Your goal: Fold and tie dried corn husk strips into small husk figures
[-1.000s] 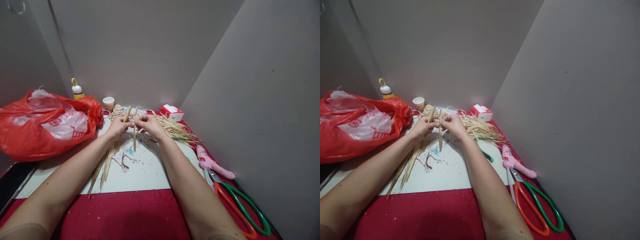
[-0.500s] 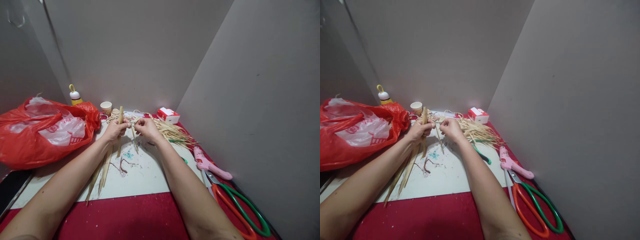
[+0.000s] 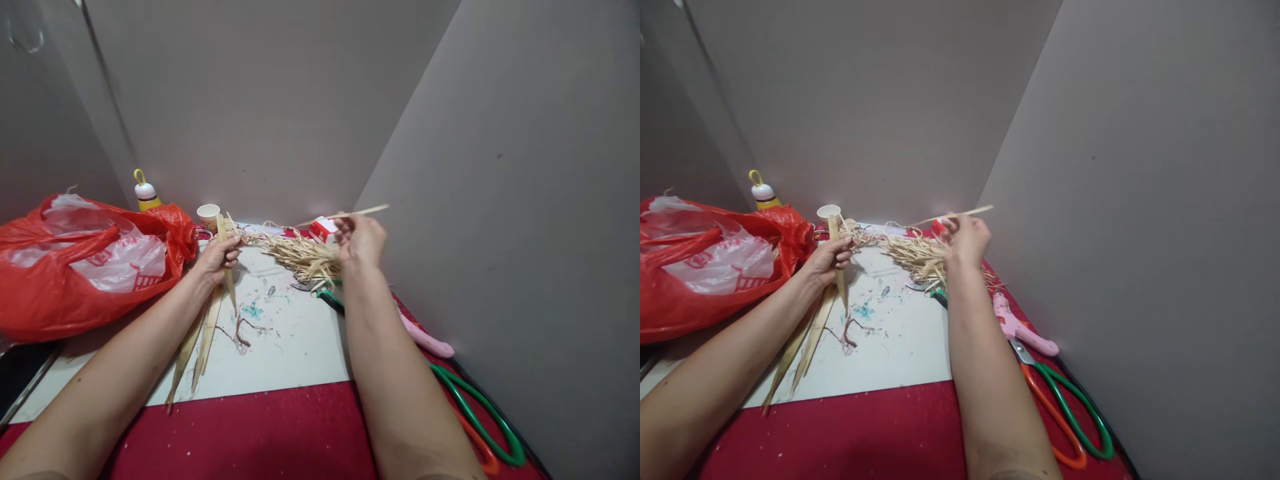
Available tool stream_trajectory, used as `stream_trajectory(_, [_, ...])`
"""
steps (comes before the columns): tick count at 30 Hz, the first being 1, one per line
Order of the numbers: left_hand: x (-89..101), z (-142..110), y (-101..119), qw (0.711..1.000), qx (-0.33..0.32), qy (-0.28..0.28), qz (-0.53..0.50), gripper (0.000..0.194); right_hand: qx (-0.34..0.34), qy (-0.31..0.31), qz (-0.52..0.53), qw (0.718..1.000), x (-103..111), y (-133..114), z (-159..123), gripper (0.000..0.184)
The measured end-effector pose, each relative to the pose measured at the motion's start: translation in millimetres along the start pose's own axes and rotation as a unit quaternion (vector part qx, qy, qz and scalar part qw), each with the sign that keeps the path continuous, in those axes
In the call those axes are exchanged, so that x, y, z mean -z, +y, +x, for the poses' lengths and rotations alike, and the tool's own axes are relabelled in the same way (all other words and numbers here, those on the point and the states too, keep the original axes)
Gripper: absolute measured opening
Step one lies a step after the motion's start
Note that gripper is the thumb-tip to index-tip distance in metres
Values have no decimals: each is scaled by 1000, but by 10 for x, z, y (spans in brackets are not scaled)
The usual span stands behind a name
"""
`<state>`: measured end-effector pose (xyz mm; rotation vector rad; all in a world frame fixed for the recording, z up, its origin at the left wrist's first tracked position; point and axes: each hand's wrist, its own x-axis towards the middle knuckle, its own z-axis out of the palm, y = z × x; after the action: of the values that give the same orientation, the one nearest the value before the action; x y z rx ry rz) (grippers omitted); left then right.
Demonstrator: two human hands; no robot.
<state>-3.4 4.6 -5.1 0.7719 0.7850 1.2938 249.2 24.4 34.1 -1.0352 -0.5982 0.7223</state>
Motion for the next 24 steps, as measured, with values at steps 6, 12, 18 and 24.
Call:
stream_trajectory(6, [25, 22, -17, 1000, 0, 18, 7, 24, 329, 121, -288, 891, 322, -131, 153, 4])
stream_trajectory(12, [-38, -36, -75, 997, -16, -8, 69, 33, 157, -233, -508, 814, 146, -4, -118, 7])
stream_trajectory(18, [-152, -133, -104, 994, -14, -38, 102, 38, -30, -469, -322, 822, -290, 67, -777, 24])
stream_trajectory(24, [-157, -128, -75, 994, 17, -30, 105, 37, 102, -361, -373, 849, -169, 5, -545, 9])
